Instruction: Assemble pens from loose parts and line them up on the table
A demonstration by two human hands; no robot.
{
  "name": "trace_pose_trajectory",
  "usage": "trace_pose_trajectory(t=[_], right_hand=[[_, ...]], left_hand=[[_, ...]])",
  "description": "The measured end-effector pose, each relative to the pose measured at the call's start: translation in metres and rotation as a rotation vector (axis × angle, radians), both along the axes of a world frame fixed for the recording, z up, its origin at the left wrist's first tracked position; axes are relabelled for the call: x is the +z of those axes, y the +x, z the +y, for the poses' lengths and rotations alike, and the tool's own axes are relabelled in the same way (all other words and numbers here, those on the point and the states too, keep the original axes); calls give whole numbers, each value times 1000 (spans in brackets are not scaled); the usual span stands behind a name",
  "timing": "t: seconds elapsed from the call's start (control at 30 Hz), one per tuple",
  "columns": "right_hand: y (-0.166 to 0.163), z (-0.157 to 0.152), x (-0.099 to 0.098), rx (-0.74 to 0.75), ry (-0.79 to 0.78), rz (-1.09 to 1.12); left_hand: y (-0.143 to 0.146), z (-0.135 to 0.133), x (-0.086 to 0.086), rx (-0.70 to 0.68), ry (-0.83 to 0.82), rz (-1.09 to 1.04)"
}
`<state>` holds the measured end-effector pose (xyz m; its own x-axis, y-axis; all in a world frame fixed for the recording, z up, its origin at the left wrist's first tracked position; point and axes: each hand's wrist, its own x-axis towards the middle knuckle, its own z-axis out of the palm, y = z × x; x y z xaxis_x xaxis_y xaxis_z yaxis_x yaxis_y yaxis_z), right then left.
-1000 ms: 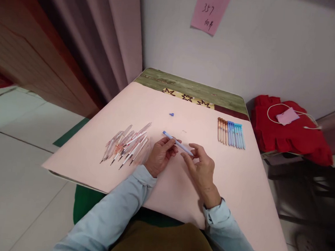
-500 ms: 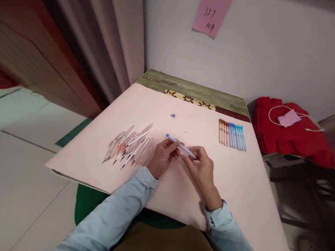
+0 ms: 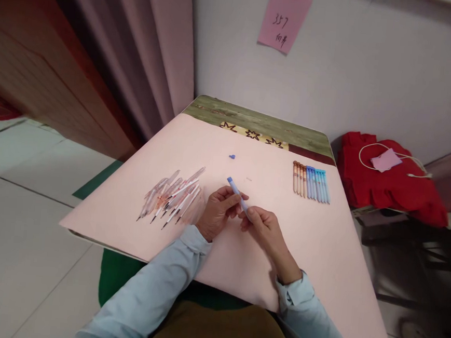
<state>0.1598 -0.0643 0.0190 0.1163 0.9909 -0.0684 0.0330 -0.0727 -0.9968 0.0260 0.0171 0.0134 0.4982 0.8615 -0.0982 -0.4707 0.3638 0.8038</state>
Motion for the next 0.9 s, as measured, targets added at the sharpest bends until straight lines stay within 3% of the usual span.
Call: trace_pose_trajectory(t=[0.13, 0.33, 0.47, 0.6, 0.73, 0.9], right_hand=[[-2, -2, 3, -103, 86, -121], [16, 7, 9, -69, 74, -182], [42, 69, 18, -225, 140, -573], [47, 153, 14, -177, 170, -905], [32, 199, 3, -30, 143, -1085], [25, 207, -3, -15, 119, -1171]], left_hand=[[2, -4, 4, 35, 32, 18], [3, -6, 3, 53, -110, 5], [3, -9, 1, -207, -138, -55], [2, -11, 2, -435, -118, -63], [0, -10, 1, -461, -136, -108], [1, -7, 0, -340, -181, -168]])
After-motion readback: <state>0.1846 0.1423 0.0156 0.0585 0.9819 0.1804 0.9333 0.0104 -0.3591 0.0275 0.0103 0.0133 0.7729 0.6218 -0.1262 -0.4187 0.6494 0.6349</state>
